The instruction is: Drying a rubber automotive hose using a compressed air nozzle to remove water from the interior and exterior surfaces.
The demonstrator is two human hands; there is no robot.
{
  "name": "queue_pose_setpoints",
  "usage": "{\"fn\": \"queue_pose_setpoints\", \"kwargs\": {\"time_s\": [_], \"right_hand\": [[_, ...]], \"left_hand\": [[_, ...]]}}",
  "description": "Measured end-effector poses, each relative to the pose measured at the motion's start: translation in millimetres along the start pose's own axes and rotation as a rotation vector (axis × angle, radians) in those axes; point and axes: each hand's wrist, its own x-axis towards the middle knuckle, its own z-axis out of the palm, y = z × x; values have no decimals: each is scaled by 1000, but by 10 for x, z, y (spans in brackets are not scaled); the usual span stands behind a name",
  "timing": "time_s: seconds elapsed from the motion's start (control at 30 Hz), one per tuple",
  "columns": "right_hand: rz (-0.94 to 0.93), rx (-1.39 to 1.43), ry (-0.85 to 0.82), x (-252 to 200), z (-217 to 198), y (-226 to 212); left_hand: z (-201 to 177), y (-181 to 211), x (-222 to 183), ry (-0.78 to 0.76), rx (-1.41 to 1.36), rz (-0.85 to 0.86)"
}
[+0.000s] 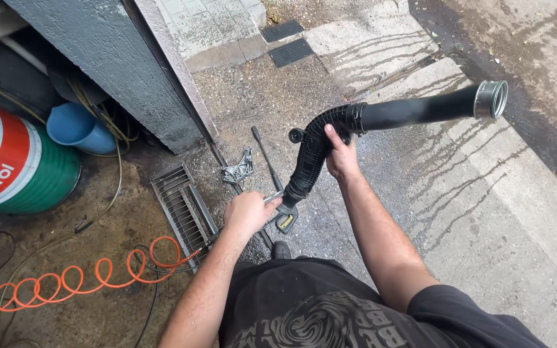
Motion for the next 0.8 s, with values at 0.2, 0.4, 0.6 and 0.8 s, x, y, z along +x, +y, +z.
{"fn": "queue_pose_setpoints", "kwargs": {"time_s": [0.2, 0.4, 0.6, 0.8], "right_hand": [[-6, -7, 22, 152, -52, 117], [12, -16, 83, 158, -2, 89], [-15, -6, 141, 216, -82, 133], [-10, 20, 162, 222, -63, 153]], "left_hand": [[180, -91, 202, -11, 108, 14], [97, 75, 125, -43, 45, -5], [112, 153, 227, -48, -54, 99], [202, 263, 389, -5, 156, 155]]}}
